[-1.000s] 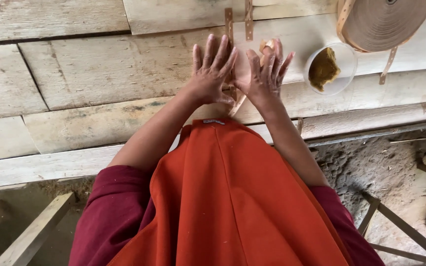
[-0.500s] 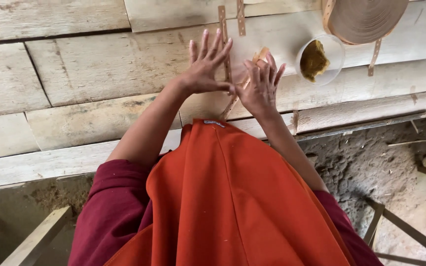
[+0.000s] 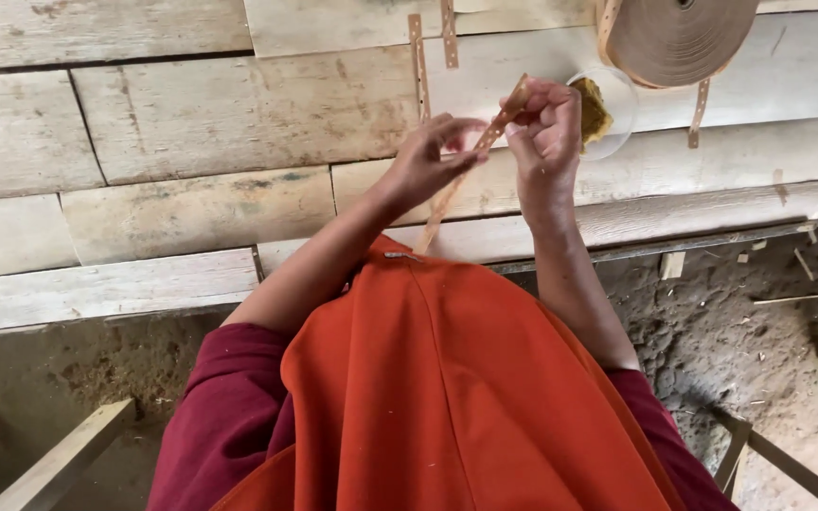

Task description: Applying glue to thin wooden strips and sticking them onto a wooden panel in a workshop.

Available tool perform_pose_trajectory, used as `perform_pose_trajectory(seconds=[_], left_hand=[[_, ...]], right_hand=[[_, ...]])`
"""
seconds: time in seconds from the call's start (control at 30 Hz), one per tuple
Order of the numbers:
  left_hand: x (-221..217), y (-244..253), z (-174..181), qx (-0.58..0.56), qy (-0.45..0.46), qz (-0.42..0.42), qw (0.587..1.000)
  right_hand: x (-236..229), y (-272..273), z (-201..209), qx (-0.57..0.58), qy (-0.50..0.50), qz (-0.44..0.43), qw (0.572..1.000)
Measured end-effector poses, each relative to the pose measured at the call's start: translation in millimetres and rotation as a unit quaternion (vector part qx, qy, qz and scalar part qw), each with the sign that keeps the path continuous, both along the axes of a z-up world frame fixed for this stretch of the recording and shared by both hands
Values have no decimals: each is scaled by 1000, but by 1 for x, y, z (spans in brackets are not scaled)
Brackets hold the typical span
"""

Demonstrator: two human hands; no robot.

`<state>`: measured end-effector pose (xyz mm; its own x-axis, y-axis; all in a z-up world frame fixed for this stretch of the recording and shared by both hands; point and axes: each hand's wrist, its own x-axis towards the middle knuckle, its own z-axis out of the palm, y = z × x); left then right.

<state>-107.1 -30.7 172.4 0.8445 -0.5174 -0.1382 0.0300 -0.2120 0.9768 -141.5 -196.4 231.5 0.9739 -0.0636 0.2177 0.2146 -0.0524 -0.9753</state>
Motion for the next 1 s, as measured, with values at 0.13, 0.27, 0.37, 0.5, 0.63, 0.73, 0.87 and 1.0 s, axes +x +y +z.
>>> perform_pose_trajectory(seconds=[0.13, 0.27, 0.37, 0.5, 0.63, 0.73, 0.87, 1.0], left_hand=[[-8, -14, 4, -10, -114, 50, 992], [-12, -30, 15, -146, 194, -28, 970], [-9, -46, 24, -157, 312, -59, 935], [-6, -71, 22, -57, 311, -96, 944], [5, -103, 8, 10, 290, -83, 953], [18, -120, 7, 34, 301, -63, 951], [25, -136, 6, 76, 258, -43, 962], [33, -152, 12, 104, 239, -34, 965]], right_hand=[[-1, -13, 18, 36, 17, 0, 999], [-4, -45, 10, -29, -4, -85, 996], [-4, -76, 7, -50, 0, -138, 989], [-10, -130, -25, -111, -19, -209, 971], [-8, -176, -51, -235, -21, -238, 942], [-3, -202, -63, -375, -17, -252, 892], [9, -227, -71, -570, 257, -250, 739], [-3, -220, -73, -480, -80, -236, 841]])
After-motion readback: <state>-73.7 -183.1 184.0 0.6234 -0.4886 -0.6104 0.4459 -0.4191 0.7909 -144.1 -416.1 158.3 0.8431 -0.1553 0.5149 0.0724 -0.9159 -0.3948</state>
